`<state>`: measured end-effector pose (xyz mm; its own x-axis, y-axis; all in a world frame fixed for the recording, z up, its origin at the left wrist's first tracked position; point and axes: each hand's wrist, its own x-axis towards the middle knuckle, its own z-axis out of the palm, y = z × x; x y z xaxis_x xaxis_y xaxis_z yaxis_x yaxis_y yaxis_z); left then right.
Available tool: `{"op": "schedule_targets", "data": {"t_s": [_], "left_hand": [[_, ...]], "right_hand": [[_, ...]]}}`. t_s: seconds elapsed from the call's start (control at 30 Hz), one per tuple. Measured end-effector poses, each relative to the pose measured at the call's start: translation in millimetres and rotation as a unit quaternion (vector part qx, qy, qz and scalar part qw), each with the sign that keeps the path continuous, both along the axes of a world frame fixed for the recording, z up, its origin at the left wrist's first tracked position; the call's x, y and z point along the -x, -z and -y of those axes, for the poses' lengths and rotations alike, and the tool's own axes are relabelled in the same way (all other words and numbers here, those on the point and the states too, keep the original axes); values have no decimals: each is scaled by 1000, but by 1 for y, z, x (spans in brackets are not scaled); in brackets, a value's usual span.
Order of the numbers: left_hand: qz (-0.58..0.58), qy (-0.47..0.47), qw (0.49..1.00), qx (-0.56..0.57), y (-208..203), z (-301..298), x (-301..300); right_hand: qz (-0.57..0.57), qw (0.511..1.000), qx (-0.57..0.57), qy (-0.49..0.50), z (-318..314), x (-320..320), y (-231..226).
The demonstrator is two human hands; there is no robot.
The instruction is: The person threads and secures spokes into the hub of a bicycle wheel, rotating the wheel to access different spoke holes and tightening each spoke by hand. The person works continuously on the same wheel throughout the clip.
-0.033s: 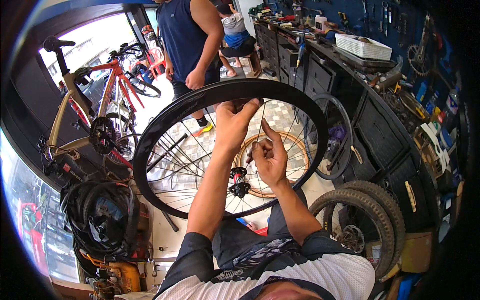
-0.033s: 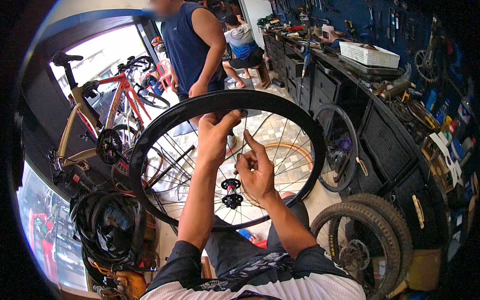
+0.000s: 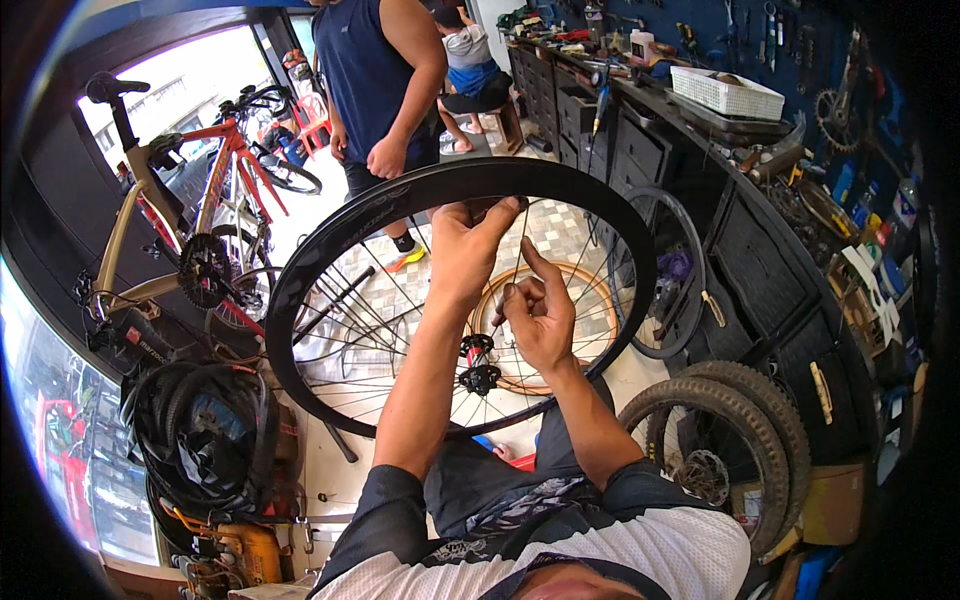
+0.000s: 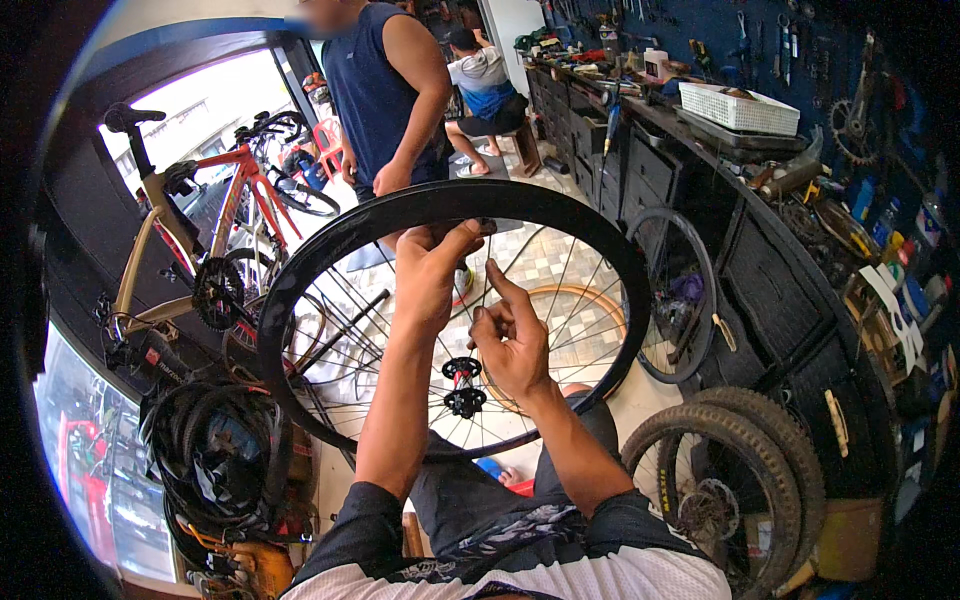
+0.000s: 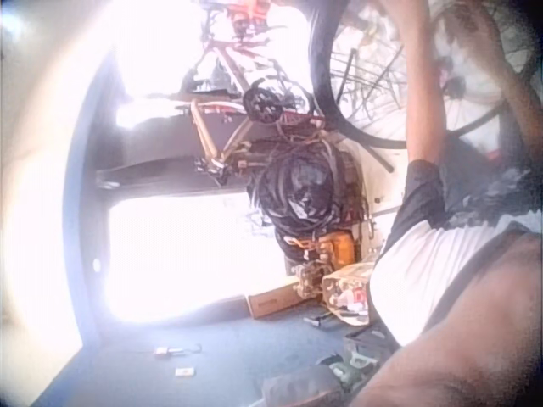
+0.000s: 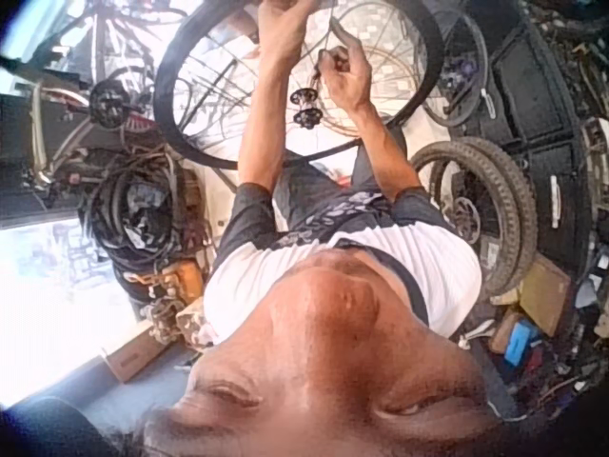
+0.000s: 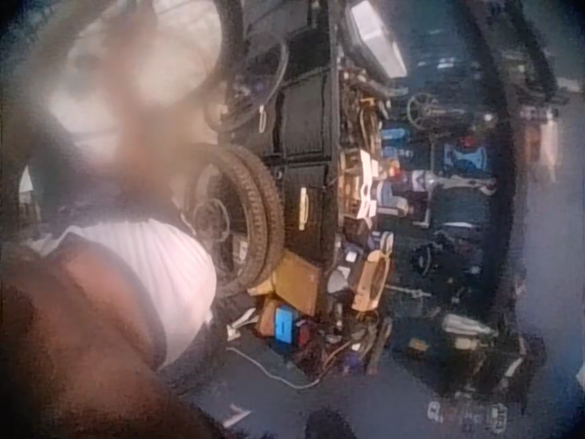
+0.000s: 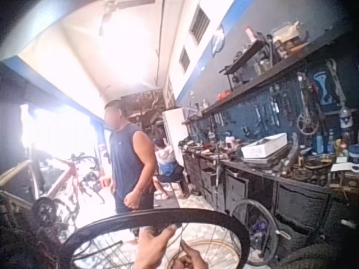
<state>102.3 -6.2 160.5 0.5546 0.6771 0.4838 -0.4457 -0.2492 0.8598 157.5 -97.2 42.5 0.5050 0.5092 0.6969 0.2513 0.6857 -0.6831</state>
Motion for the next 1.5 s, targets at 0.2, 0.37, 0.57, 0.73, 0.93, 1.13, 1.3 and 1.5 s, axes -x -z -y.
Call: {"op": "schedule_targets", "data": {"t_s": [0.2,0.37,0.57,0.73,0.93,1.13,1.3,1.5], "left_hand": [[-47,0,999,0,-7,2,3],[-30,14,999,3,-7,-2,-2],[-33,13,999,17,-6,3,-2],[-10,25,1000,15,-6,3,-5],[-46,35,998,27,-2,-2,-1],[-27,74,995,57,-9,5,5],[-32,75,996,47,-10,6,5],[-31,110,990,88,-13,10,2]], "right_hand": [[10,1000,1,-15,-3,-5,-2],[-9,1000,-7,-10,-5,-6,-4],[-31,999,-7,-26,0,-2,-7],[-22,997,-63,-35,-3,-2,-7],[-3,999,-42,-30,-5,-3,1],[-7,998,-54,-25,-11,2,-5],[-28,998,-50,-38,-10,4,-7],[-21,998,-53,-20,-11,2,1]]}}
